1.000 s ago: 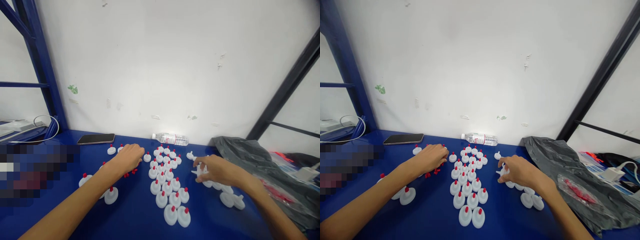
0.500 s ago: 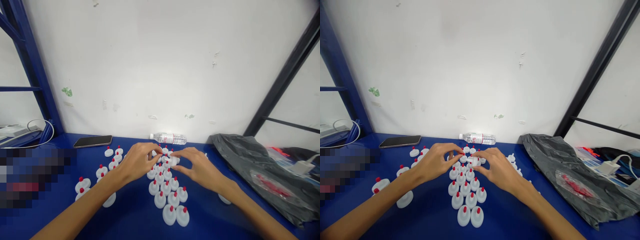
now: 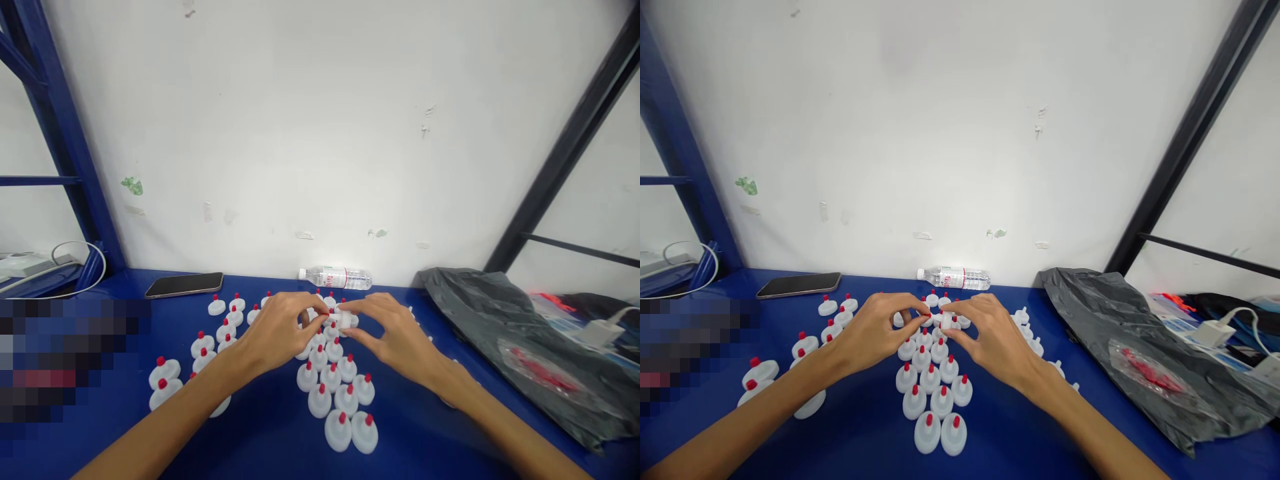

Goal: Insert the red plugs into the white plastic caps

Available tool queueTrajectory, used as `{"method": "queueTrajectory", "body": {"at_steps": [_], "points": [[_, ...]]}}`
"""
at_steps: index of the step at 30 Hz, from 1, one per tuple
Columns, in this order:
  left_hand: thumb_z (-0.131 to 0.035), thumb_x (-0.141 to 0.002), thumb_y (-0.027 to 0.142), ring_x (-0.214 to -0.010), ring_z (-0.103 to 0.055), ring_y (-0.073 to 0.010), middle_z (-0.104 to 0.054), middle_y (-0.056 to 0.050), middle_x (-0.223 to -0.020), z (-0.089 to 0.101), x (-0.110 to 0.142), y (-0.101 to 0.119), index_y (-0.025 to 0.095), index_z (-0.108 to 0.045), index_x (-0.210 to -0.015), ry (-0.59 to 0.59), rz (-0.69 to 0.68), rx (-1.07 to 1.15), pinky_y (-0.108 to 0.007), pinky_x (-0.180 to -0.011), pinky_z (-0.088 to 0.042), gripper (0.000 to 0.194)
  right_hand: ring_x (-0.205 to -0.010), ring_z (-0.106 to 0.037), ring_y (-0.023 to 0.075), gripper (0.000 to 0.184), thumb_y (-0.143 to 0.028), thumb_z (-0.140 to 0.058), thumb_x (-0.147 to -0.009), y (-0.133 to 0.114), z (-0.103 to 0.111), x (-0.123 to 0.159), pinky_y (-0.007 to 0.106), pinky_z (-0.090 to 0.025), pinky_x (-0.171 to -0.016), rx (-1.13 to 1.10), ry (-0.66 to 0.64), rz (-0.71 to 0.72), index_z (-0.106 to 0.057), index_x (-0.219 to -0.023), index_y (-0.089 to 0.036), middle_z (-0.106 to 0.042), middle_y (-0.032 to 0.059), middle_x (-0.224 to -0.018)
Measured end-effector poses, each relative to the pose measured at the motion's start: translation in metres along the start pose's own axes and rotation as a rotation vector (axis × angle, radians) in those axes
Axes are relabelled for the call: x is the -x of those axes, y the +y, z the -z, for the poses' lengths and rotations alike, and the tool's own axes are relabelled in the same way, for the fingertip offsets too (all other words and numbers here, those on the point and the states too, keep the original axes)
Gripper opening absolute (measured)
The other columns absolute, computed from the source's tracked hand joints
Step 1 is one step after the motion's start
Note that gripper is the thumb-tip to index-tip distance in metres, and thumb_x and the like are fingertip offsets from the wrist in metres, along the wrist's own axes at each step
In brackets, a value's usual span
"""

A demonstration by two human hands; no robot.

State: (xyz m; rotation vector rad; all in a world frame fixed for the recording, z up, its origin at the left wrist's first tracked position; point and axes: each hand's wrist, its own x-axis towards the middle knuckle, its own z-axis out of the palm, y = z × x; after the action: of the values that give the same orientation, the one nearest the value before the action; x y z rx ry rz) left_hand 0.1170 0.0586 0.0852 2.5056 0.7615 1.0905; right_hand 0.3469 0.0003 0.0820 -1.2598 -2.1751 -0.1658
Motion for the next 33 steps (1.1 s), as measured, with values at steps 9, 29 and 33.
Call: {"method": "queueTrajectory", "body": {"at_steps": [9,29,33], "points": [[-0.067,-0.089,0.027,-0.055,-0.056,-0.0084,-0.073,0.004,-0.074,0.005,-0.003,0.008,0.023,-0.077,-0.088,-0.001,0.167,0.147,-0.021,-0.054,-0.043,0.01,-0.11,-0.066,0.0185,0.026,-0.025,-0.065,-0.095,-0.006,-0.001,-0.001,0.034,-0.054,-0.095,-0.235,0.079,0.019,-0.063,-0.121,-0.03,-0.071,0.0006,-0.119],[-0.05,-0.092,0.003,-0.057,-0.056,-0.0076,-0.064,0.003,-0.063,-0.006,0.002,0.012,0.014,-0.068,-0.073,0.009,-0.04,0.064,-0.021,-0.059,-0.039,0.029,-0.11,-0.071,0.019,0.035,-0.017,-0.068,-0.092,-0.005,-0.015,0.009,0.032,-0.058,-0.095,-0.238,0.235,0.124,-0.062,-0.124,-0.029,-0.074,0.0012,-0.12],[-0.048,-0.091,0.002,-0.055,-0.056,-0.0073,-0.062,0.003,-0.061,-0.002,0.004,0.015,0.014,-0.066,-0.07,-0.017,-0.077,0.072,-0.02,-0.057,-0.039,0.03,-0.109,-0.071,0.0202,0.04,-0.016,-0.067,-0.093,-0.005,-0.017,0.007,0.036,-0.058,-0.095,-0.234,0.281,0.237,-0.059,-0.13,-0.029,-0.074,0.0043,-0.12]]}}
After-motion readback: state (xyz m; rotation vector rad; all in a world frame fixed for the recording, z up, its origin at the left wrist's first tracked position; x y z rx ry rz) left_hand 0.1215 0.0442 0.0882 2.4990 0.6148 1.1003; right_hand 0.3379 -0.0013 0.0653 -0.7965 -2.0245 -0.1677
